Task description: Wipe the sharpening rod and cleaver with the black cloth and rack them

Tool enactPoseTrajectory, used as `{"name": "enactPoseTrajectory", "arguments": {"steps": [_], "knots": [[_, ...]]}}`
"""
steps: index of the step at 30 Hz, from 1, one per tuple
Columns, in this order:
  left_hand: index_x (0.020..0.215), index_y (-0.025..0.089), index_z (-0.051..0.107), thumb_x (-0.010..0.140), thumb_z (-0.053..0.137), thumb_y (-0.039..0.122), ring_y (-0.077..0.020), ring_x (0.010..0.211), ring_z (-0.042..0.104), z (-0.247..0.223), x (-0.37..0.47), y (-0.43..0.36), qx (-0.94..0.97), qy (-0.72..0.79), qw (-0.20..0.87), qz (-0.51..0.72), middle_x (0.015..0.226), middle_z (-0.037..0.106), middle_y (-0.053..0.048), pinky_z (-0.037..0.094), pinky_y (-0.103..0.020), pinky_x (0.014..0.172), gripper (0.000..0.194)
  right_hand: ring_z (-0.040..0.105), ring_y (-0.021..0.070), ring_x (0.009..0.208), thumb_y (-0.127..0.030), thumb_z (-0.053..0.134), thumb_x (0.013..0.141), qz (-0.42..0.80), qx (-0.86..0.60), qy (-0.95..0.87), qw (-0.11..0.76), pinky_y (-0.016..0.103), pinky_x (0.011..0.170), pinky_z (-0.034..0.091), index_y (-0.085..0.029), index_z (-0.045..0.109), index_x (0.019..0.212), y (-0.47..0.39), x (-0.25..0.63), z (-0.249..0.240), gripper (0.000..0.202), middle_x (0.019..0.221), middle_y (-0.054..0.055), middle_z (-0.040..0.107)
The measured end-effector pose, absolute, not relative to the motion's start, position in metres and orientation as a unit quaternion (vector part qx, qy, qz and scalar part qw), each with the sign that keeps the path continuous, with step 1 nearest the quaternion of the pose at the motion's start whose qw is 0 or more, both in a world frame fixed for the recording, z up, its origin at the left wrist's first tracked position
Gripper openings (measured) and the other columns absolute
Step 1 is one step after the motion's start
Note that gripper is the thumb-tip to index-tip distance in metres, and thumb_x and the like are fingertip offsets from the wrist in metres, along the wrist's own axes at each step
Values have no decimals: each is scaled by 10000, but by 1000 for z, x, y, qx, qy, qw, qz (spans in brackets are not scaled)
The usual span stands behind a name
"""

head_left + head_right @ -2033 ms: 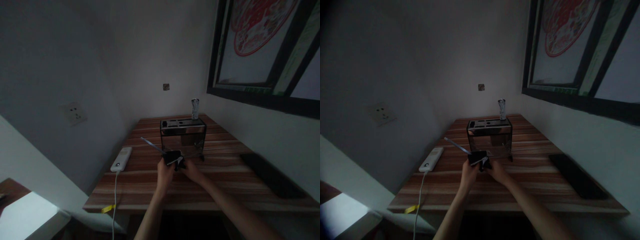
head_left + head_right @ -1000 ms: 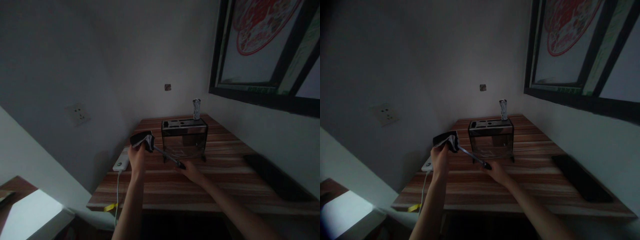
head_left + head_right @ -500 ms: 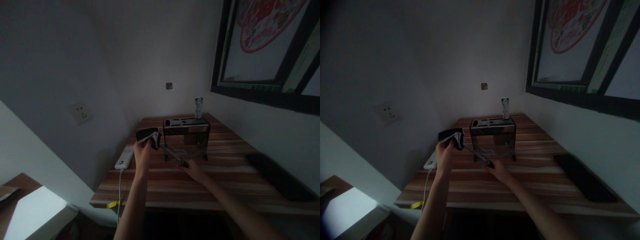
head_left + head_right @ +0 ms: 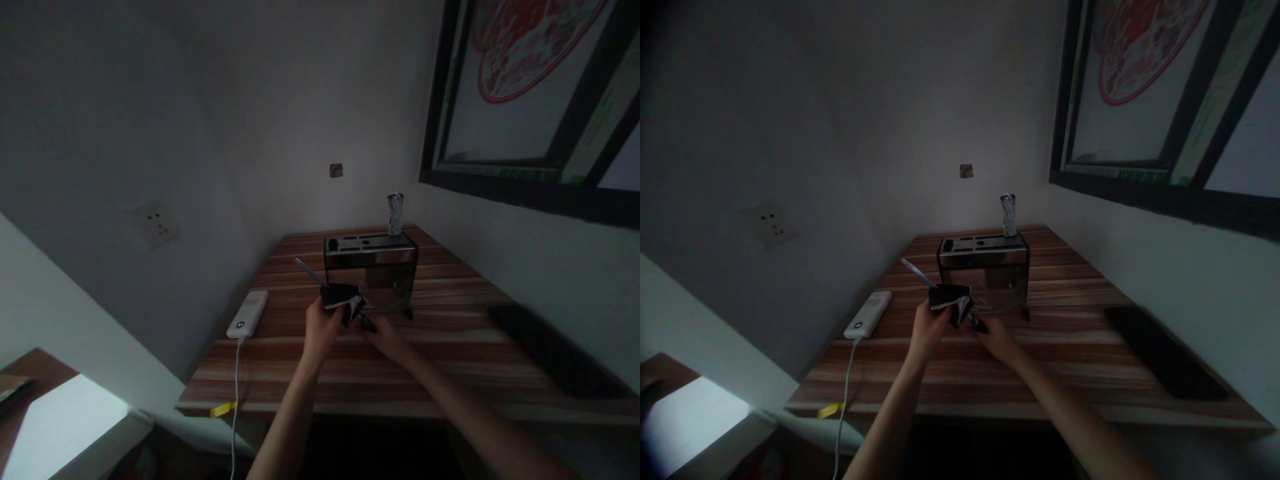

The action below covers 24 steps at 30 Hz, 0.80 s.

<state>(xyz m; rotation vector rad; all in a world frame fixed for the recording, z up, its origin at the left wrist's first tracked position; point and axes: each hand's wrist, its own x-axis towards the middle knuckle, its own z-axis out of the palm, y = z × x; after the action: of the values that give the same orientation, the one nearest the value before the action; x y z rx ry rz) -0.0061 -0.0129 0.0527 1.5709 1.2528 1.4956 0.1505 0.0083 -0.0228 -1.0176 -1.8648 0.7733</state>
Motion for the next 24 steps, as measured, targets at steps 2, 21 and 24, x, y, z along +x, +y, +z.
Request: {"name": "enactPoseTrajectory", "arguments": {"steps": [2, 21, 24], "knots": [[742, 115, 629, 640, 576, 173, -185, 704, 620, 42, 2, -15, 603, 482, 329, 544, 718, 675, -58, 446, -226, 606, 128, 566, 184, 654, -258, 554, 723, 315, -415, -742, 422, 264, 591, 436, -139, 632, 742, 10, 152, -27, 144, 690, 26, 630], [776, 117, 650, 620, 574, 162, -192, 728, 630, 27, 8, -25, 555, 467, 373, 578, 766, 694, -61, 469, -254, 645, 179, 599, 222, 780, -193, 611, 688, 327, -402, -748, 415, 306, 708, 455, -169, 649, 789, 8, 153, -26, 111, 755, 30, 673], [767, 113, 653, 616, 573, 158, -193, 726, 629, 30, 9, -28, 539, 473, 372, 589, 765, 695, -64, 468, -249, 637, 177, 598, 224, 768, -224, 625, 691, 325, -399, -751, 413, 302, 691, 455, -168, 653, 789, 7, 153, -24, 117, 746, 28, 673]]}}
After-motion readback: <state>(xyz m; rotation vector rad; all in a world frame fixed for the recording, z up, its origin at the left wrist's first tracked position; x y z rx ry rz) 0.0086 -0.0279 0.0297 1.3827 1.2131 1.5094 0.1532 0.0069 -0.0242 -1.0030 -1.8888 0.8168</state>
